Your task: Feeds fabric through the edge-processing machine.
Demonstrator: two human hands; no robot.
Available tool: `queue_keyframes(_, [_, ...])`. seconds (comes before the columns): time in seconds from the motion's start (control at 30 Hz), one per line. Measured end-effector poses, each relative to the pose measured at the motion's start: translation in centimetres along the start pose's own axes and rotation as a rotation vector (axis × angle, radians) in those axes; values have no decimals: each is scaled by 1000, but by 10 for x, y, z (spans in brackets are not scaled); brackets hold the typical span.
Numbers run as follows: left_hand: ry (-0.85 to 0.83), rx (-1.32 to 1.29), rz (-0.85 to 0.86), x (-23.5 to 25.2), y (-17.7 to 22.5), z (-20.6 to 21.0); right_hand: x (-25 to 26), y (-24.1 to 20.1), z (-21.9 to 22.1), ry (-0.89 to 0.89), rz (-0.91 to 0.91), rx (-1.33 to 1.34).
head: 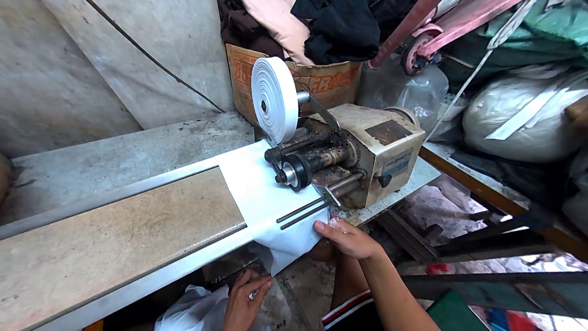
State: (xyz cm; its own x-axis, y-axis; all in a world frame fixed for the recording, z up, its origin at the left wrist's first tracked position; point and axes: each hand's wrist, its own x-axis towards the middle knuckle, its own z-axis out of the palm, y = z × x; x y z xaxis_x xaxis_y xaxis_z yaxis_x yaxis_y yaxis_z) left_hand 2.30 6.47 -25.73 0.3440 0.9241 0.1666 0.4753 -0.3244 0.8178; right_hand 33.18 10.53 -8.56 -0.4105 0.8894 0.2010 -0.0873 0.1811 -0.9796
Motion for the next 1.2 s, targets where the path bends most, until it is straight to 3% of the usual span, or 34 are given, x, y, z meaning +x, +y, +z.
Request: queue_keyframes(1.2, [12, -1, 19, 2, -1, 2, 1, -2, 0, -8, 11, -33])
